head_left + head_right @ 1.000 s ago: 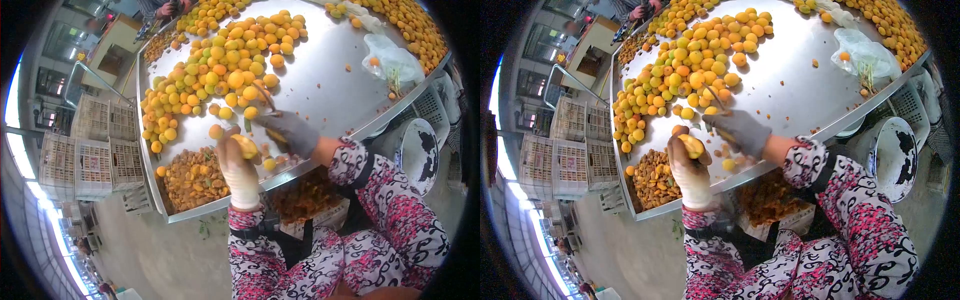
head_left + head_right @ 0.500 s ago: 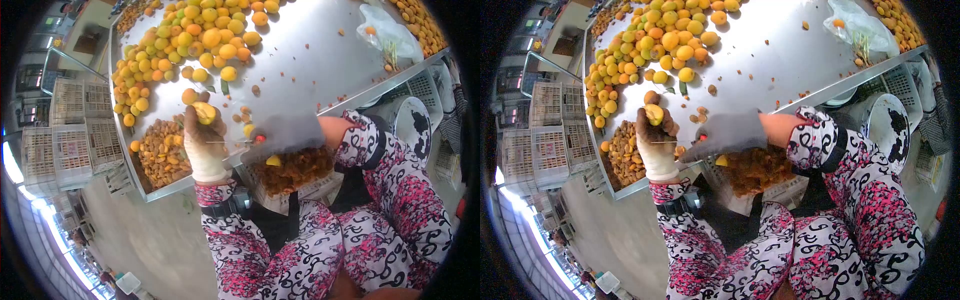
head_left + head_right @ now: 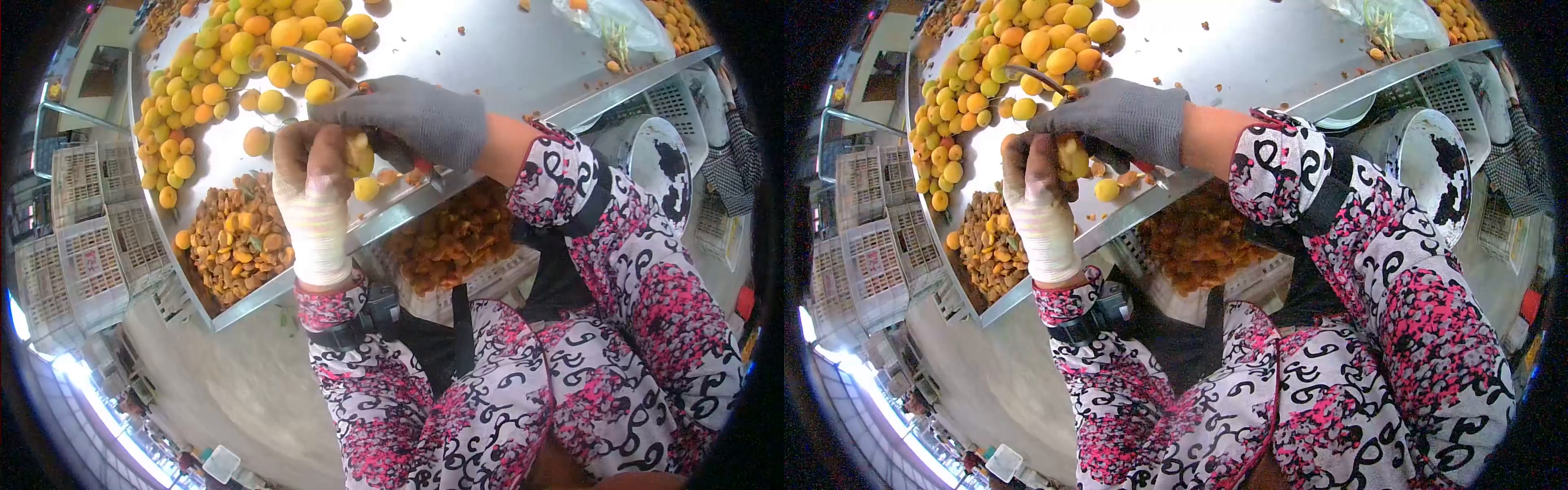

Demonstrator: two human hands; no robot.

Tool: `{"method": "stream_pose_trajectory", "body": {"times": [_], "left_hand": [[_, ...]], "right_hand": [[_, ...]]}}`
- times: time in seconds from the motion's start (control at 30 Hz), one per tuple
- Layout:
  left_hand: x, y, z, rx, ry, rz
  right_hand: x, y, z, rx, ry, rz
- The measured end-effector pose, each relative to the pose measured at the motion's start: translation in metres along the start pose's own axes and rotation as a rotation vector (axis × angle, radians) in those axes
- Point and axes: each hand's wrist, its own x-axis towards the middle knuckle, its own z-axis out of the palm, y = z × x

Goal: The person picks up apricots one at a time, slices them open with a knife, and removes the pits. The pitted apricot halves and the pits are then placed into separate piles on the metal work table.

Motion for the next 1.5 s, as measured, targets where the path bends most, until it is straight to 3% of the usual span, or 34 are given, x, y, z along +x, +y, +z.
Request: {"method": "stream_pose_trajectory", "body": {"times": [0.13, 0.2, 0.23, 0.3, 0.4, 0.47, 0.53, 0.57, 0.63, 0.8, 0.83, 0.93, 1.0, 1.03, 1.07, 1.13, 1.17, 1.27, 1.3, 1.37, 1.4, 1.47, 1.5], "left_hand": [[-0.002, -0.005, 0.005, -0.071, 0.118, -0.009], [-0.001, -0.007, 0.003, 0.047, 0.051, 0.151], [-0.003, -0.008, 0.005, 0.045, 0.047, 0.145], [-0.006, 0.004, 0.014, 0.07, -0.003, 0.081], [-0.006, 0.002, 0.012, 0.085, -0.05, 0.028], [-0.004, -0.007, 0.012, 0.185, -0.05, 0.221], [-0.006, -0.014, 0.011, 0.264, -0.037, 0.256], [-0.007, -0.017, 0.011, 0.353, 0.003, 0.297], [-0.007, -0.018, 0.015, 0.441, 0.042, 0.336], [0.0, -0.011, 0.03, 0.387, 0.201, 0.394], [0.009, -0.024, 0.027, 0.368, 0.242, 0.544], [0.015, -0.033, 0.02, -0.033, 0.126, 0.44], [0.009, -0.035, 0.02, -0.157, 0.138, 0.337], [0.007, -0.034, 0.019, -0.281, 0.15, 0.245], [0.005, -0.036, 0.017, -0.279, 0.149, 0.253], [0.008, -0.041, 0.01, 0.62, 0.223, 0.511], [0.009, -0.039, 0.008, 0.338, 0.233, 0.172], [0.002, -0.047, 0.004, 0.77, 0.283, 0.4], [0.002, -0.049, 0.005, 0.771, 0.296, 0.423], [0.003, -0.048, 0.012, 0.335, 0.288, 0.383], [0.005, -0.044, 0.015, 0.332, 0.29, 0.405], [0.006, -0.035, 0.018, 0.173, 0.302, 0.279], [0.002, -0.031, 0.013, 0.044, 0.136, 0.323]], "right_hand": [[0.0, 0.002, 0.003, 0.036, 0.047, 0.115], [0.008, 0.014, 0.001, -0.609, 0.194, -0.624], [0.007, 0.02, -0.001, -0.608, 0.197, -0.617], [0.002, 0.003, 0.002, -0.191, 0.229, -0.219], [-0.001, -0.006, 0.002, -0.137, 0.158, -0.014], [0.001, -0.009, 0.006, -0.16, 0.139, -0.012], [0.005, -0.011, 0.007, -0.16, 0.111, 0.11], [0.006, -0.003, 0.006, -0.159, 0.112, 0.112], [0.011, 0.019, 0.004, -0.638, 0.203, -0.477], [0.023, 0.023, 0.014, -0.781, 0.444, -0.536], [0.026, 0.024, 0.016, -0.77, 0.491, -0.521], [0.035, 0.022, 0.023, -0.691, 0.526, -0.408], [0.039, 0.019, 0.033, -0.874, 0.724, -0.58], [0.028, 0.02, 0.037, -0.429, 0.682, -0.468], [0.023, 0.019, 0.04, -0.429, 0.682, -0.477], [0.022, 0.012, 0.043, -0.319, 0.712, -0.136], [0.02, 0.01, 0.044, -0.24, 0.694, -0.131], [0.02, 0.008, 0.042, -0.175, 0.615, -0.141], [0.024, 0.012, 0.039, -0.183, 0.549, -0.135], [0.02, 0.009, 0.034, -0.032, 0.495, -0.128], [0.016, 0.004, 0.031, 0.12, 0.435, -0.09], [0.016, 0.0, 0.023, 0.096, 0.403, -0.01], [0.016, -0.006, 0.02, 0.058, 0.414, 0.02]]}}
